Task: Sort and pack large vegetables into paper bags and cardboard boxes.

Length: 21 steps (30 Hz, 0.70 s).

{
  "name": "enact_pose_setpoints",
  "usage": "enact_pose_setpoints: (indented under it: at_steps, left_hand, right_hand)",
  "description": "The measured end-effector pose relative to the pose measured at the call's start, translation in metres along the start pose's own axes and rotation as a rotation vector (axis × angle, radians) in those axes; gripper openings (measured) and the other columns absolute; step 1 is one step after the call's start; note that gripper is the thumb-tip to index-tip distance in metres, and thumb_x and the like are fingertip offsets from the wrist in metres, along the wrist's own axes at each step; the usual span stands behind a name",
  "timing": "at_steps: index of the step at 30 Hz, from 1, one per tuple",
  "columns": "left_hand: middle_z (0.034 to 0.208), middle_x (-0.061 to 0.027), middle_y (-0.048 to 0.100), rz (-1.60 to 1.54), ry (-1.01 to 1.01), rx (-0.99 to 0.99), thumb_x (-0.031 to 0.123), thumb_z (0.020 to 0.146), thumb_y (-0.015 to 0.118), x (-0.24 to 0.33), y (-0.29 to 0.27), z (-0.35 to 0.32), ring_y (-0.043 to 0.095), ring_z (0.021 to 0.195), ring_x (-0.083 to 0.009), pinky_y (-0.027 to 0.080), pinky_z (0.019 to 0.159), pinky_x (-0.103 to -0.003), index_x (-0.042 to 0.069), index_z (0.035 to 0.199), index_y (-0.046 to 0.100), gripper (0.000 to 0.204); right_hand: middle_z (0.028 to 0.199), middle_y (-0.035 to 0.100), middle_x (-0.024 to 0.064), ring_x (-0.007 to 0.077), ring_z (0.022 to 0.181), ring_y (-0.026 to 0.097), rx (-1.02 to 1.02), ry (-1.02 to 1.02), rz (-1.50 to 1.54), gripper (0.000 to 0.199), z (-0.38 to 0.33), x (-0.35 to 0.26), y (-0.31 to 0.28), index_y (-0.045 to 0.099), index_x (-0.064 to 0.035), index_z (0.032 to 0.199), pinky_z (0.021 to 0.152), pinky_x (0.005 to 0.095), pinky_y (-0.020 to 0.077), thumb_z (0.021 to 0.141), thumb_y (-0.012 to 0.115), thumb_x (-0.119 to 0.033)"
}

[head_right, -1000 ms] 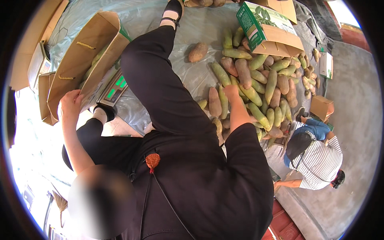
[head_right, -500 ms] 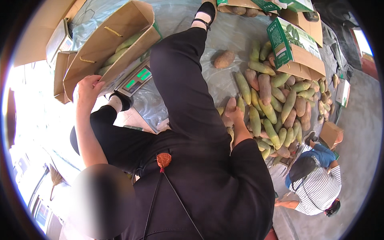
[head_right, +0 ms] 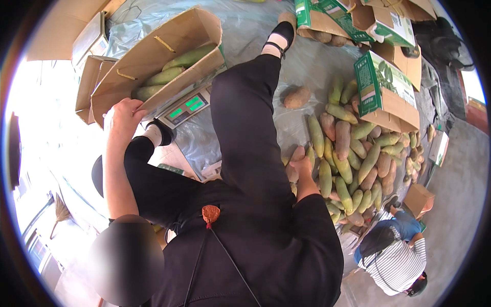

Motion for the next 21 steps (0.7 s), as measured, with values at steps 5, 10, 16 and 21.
enact_pose_setpoints:
  at_steps: [5,10,16,21]
  left_hand:
    - [0.079,-0.011,0.059,0.05,0.025,0.027,0.019,0.075,0.065,0.0,-0.001,-0.005,0.06,0.078,-0.0307,0.048,0.07,-0.04,0.006,0.078,0.065,0.013]
    - [0.08,-0.0115,0.06,0.034,0.014,0.01,0.019,0.075,0.065,0.0,-0.001,0.0,0.06,0.079,-0.0309,0.048,0.07,-0.04,0.006,0.079,0.065,0.013]
    - [0.081,-0.0134,0.059,-0.008,0.035,0.024,0.015,0.072,0.065,-0.006,0.003,-0.002,0.059,0.079,-0.0322,0.047,0.071,-0.04,0.004,0.083,0.067,0.016]
    - [0.081,-0.0142,0.06,-0.004,0.051,0.05,0.013,0.071,0.066,-0.011,0.008,-0.002,0.059,0.08,-0.0329,0.047,0.071,-0.041,0.004,0.082,0.066,0.014]
  right_hand:
    - [0.119,0.055,0.0191,0.0332,0.114,0.052,0.061,0.087,0.132,0.073,-0.009,-0.014,0.003,0.046,0.0002,0.118,0.095,0.0398,0.0432,0.058,0.081,-0.025]
    - [0.113,0.055,0.0193,0.0362,0.111,0.051,0.082,-0.079,0.125,0.068,0.003,-0.012,-0.002,0.044,-0.0057,0.116,0.092,0.0431,0.0435,0.059,0.078,-0.02]
    - [0.105,0.054,0.0208,0.039,0.1,0.052,0.389,-0.573,0.138,0.059,-0.014,-0.114,-0.086,0.045,-0.0051,0.111,0.085,0.0446,0.0437,0.059,0.071,-0.019]
    - [0.109,0.053,0.0159,0.0315,0.103,0.052,0.549,-1.023,0.449,0.066,-0.096,-0.238,-0.206,0.049,-0.0027,0.118,0.089,0.0384,0.0422,0.058,0.076,-0.011]
Point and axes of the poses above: each hand's wrist, its own z-axis towards the middle knuckle, its own y-axis out of the palm, x = y × z, the point moved 4 cm from there along z, towards the middle knuckle
